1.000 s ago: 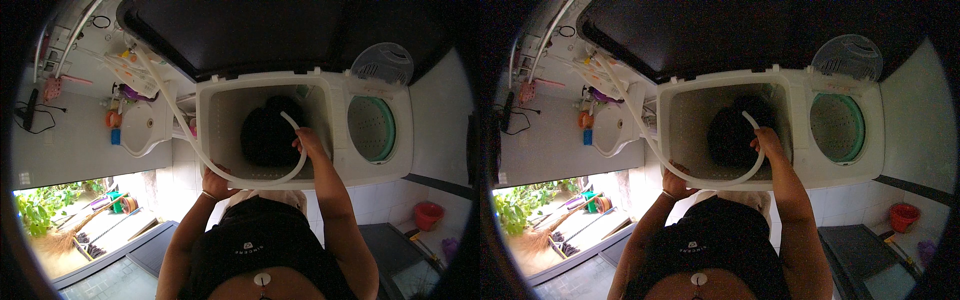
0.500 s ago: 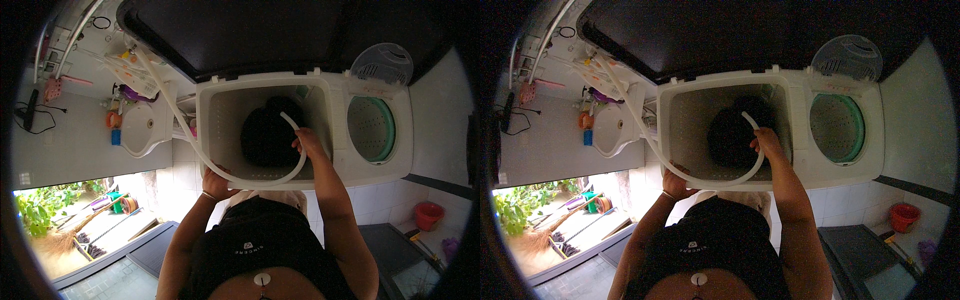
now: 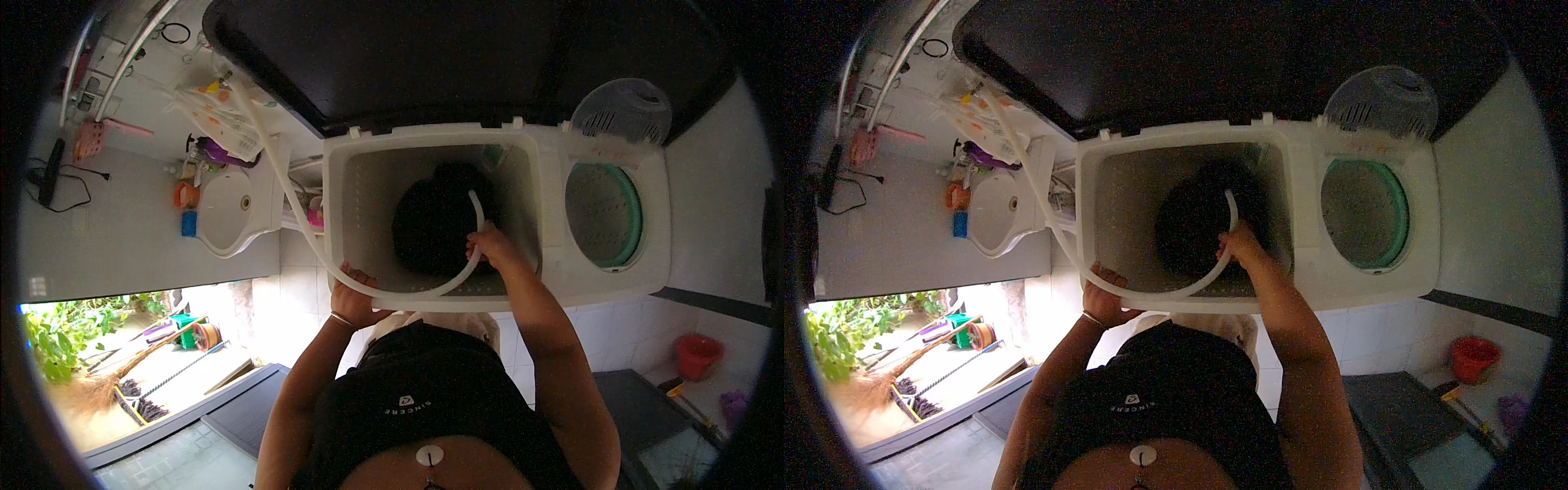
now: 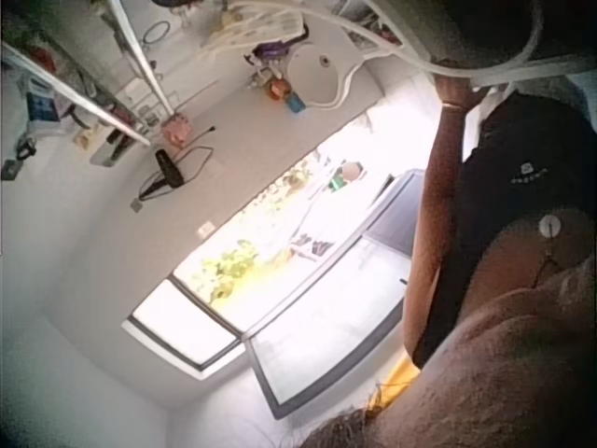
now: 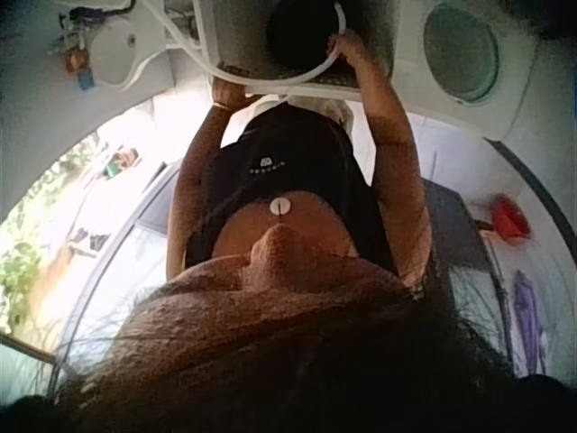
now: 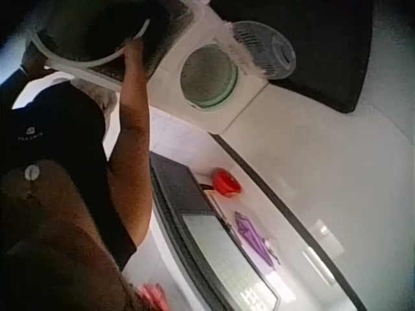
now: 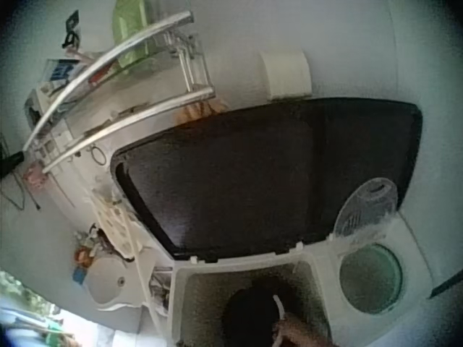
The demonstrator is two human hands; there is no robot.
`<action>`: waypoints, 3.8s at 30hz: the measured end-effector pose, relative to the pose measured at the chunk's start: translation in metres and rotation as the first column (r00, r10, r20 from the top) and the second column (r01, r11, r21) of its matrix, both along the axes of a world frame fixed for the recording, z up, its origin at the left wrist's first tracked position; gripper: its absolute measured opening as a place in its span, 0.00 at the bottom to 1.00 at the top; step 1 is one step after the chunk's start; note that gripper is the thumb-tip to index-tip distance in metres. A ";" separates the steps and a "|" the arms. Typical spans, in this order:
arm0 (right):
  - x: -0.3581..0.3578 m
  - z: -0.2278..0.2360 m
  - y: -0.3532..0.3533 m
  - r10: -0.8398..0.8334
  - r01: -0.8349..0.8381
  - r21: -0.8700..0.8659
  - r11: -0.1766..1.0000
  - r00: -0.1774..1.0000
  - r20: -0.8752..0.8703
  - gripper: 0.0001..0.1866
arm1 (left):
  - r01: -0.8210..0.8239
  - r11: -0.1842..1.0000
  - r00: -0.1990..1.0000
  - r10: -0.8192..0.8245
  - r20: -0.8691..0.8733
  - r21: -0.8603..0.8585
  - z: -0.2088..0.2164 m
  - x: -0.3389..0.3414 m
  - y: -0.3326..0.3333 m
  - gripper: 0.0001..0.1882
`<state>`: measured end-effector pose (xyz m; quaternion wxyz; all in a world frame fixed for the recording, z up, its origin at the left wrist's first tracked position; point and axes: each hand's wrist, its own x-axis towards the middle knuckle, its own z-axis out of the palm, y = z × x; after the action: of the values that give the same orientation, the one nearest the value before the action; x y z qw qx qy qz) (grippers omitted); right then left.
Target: The person fills a washing machine tub with water using a hose, adds detergent from a packet, and agitates dark clothing by hand.
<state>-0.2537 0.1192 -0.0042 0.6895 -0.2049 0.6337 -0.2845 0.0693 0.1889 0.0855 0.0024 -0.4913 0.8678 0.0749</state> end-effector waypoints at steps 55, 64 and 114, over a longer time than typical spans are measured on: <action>-0.008 -0.034 -0.010 -0.102 0.104 0.024 0.994 0.992 -0.070 0.08 | -0.459 0.795 0.756 0.114 -0.645 -0.398 0.153 0.085 -0.146 0.13; -0.008 0.009 -0.010 0.156 -0.077 0.246 0.966 0.936 -0.317 0.11 | 0.002 0.982 0.549 0.155 -0.822 0.187 0.309 0.116 -0.328 0.27; 0.108 0.041 0.030 -0.010 0.003 0.078 0.997 0.996 0.092 0.14 | -0.179 0.947 0.815 -0.009 -0.579 -0.267 0.293 0.114 -0.395 0.34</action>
<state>-0.1460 0.1496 0.0365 0.7246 -0.1625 0.6124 -0.2712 0.1836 -0.2062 0.3781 -0.3390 -0.4789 0.8056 0.0824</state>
